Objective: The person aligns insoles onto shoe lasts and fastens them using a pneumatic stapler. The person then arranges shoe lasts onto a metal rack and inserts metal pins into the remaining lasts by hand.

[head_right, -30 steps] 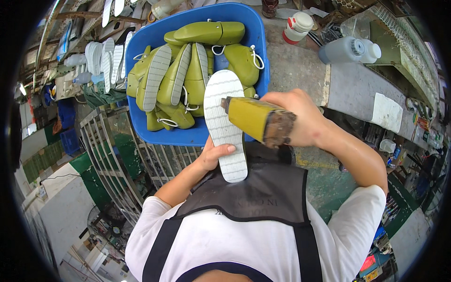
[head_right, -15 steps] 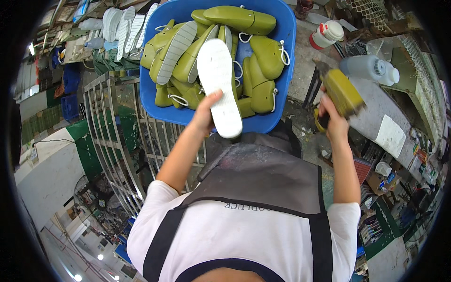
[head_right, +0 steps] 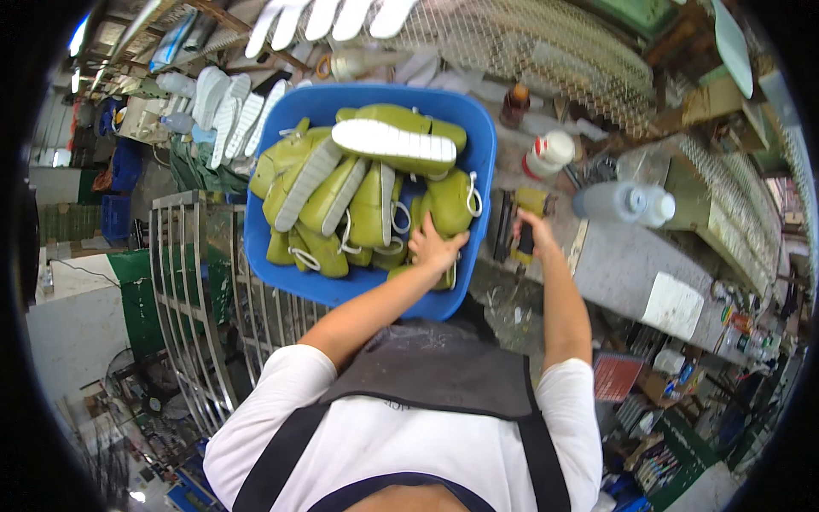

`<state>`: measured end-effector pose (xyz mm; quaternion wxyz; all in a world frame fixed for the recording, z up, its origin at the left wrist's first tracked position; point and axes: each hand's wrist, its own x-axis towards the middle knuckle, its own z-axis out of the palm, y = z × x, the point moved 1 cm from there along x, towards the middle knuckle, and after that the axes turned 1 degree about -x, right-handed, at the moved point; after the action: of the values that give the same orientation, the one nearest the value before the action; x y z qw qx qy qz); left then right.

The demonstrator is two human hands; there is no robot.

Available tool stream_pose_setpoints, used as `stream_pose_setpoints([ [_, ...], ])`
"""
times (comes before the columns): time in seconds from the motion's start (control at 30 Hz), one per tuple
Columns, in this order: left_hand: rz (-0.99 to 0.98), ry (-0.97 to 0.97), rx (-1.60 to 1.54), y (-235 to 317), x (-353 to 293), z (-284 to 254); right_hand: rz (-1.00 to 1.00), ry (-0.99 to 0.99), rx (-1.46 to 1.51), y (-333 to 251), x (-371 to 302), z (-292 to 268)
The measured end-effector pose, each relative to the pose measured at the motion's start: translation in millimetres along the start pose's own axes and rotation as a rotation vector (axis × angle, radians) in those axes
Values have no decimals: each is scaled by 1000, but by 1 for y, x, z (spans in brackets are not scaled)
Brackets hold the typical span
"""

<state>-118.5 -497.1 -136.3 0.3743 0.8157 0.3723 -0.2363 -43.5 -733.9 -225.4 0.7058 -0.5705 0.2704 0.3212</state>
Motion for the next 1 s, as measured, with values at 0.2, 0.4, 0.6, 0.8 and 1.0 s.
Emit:
stream_pose_setpoints([
  [0.2,-67,-224,-24,-14,16,-29,-231,760,-1113,-34,-10,8],
  [0.4,-598,-843,-714,-47,-13,-97,-1084,260,-973,-189,-77,143],
  [0.6,309,-1053,-1368,-77,-42,-193,-1090,233,-1186,-299,-27,295],
  [0.8,539,-1041,-1701,-47,-36,-227,-707,568,-1183,-343,40,354],
  [1.0,39,-787,-1545,-102,-46,-178,-875,244,-652,-344,70,296],
])
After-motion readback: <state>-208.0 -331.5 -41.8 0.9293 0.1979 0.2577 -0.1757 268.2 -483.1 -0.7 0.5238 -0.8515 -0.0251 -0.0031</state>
